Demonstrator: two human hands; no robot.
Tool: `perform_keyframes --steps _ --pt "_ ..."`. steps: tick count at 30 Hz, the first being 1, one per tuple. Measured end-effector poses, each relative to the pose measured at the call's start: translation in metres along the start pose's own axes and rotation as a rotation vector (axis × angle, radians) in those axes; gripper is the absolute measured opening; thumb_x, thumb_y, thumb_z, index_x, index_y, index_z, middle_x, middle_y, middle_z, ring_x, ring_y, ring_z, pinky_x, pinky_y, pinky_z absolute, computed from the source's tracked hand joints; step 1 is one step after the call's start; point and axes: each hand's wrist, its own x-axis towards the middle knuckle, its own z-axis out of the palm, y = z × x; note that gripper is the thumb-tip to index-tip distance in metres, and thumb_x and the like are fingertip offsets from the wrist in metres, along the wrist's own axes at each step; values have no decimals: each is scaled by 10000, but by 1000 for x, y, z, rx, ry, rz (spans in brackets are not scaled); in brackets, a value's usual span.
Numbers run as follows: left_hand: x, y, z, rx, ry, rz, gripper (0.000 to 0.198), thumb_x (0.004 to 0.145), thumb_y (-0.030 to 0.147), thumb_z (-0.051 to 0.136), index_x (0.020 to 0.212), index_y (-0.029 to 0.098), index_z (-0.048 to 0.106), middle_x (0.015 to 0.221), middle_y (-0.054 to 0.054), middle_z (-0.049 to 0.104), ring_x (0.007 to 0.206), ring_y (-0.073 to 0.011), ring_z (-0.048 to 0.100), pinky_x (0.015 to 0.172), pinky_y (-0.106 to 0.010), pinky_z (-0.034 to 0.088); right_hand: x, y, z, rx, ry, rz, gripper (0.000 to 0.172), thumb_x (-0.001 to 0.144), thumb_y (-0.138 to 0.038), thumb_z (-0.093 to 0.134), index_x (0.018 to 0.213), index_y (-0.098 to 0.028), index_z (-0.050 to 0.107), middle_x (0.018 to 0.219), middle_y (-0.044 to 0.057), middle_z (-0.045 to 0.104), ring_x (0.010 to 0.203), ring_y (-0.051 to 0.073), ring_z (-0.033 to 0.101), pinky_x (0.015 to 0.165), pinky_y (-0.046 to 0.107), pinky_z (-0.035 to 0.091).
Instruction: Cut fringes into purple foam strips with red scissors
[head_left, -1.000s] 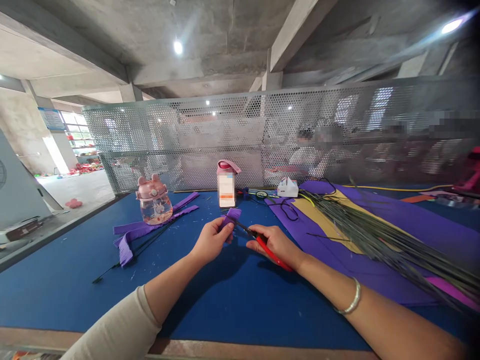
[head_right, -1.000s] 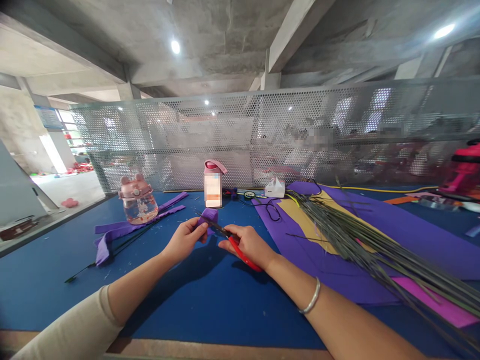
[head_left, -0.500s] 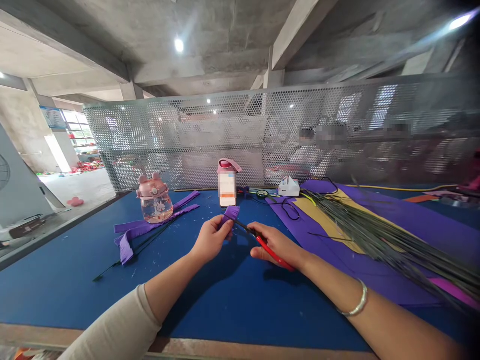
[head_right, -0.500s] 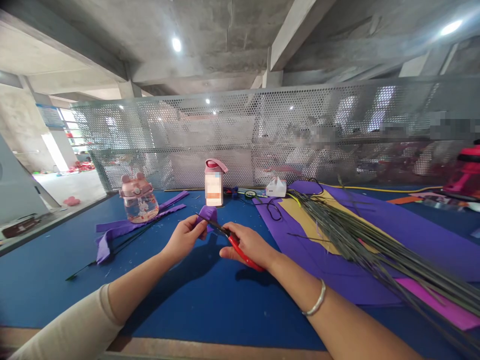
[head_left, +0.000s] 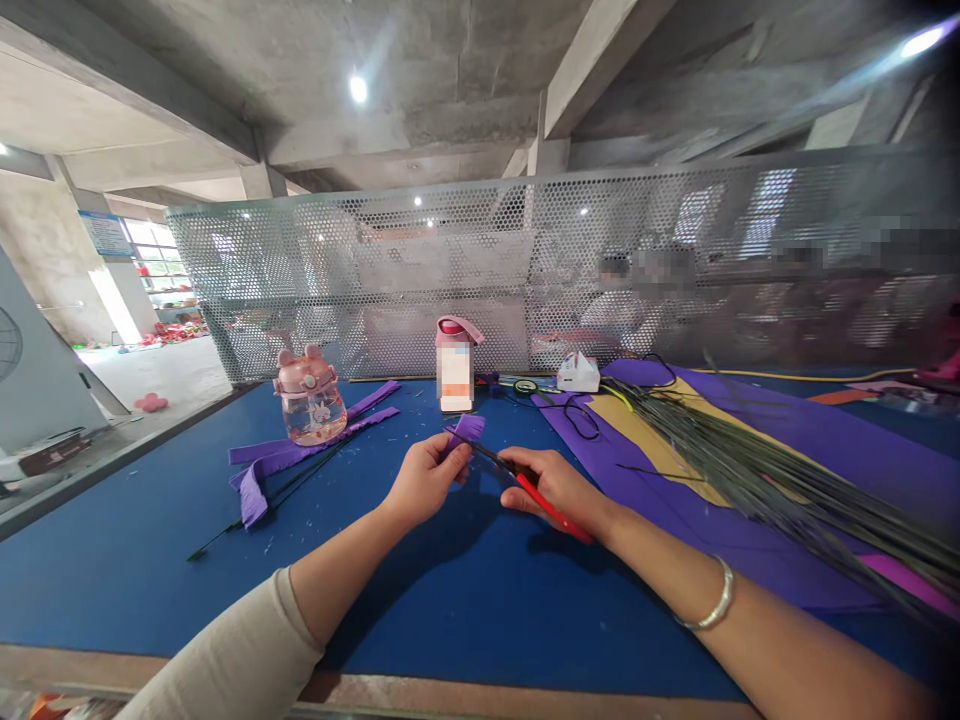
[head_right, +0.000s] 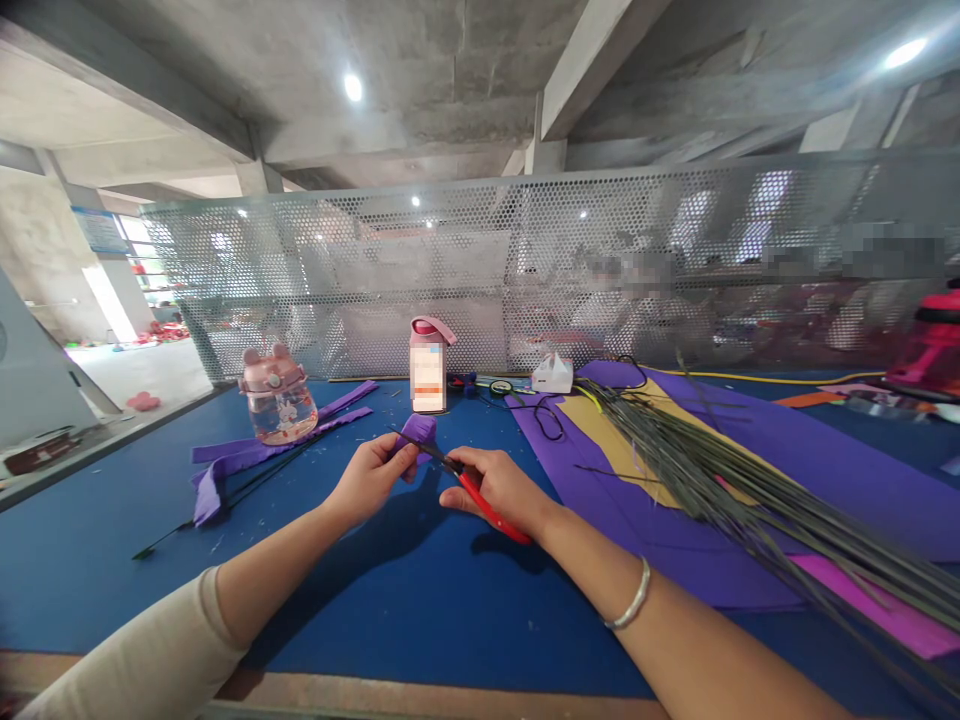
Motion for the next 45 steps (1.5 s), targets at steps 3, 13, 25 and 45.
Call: perform_keyframes --steps 3,13,25,45 --pt "0 1 0 -9 -2 1 291 802 405 514 661 152 536 565 19 521 544 -94 465 553 -222 359 0 1 0 9 7 8 386 756 -518 602 871 -151 580 618 -42 379 531 94 300 474 201 267" --pt "0 1 0 -42 -6 -15 292 793 420 526 690 147 543 577 18 517 550 -96 476 561 -223 381 0 2 2 44 8 39 384 769 -520 585 865 -149 582 572 -48 336 510 92 268 454 204 249" --pt "-1 1 1 -142 -54 -207 369 745 516 550 826 156 557 695 -14 576 628 -123 551 479 -209 435 2 4 -2 13 29 80 358 789 -490 562 882 -148 607 557 -49 384 498 89 296 459 201 282" --pt "2 0 2 -163 56 -147 344 754 502 542 710 167 479 561 40 511 436 -63 453 429 -196 372 0 -1 -5 -21 -44 10 465 742 -546 606 1009 -177 512 746 -14 443 617 118 374 536 202 329"
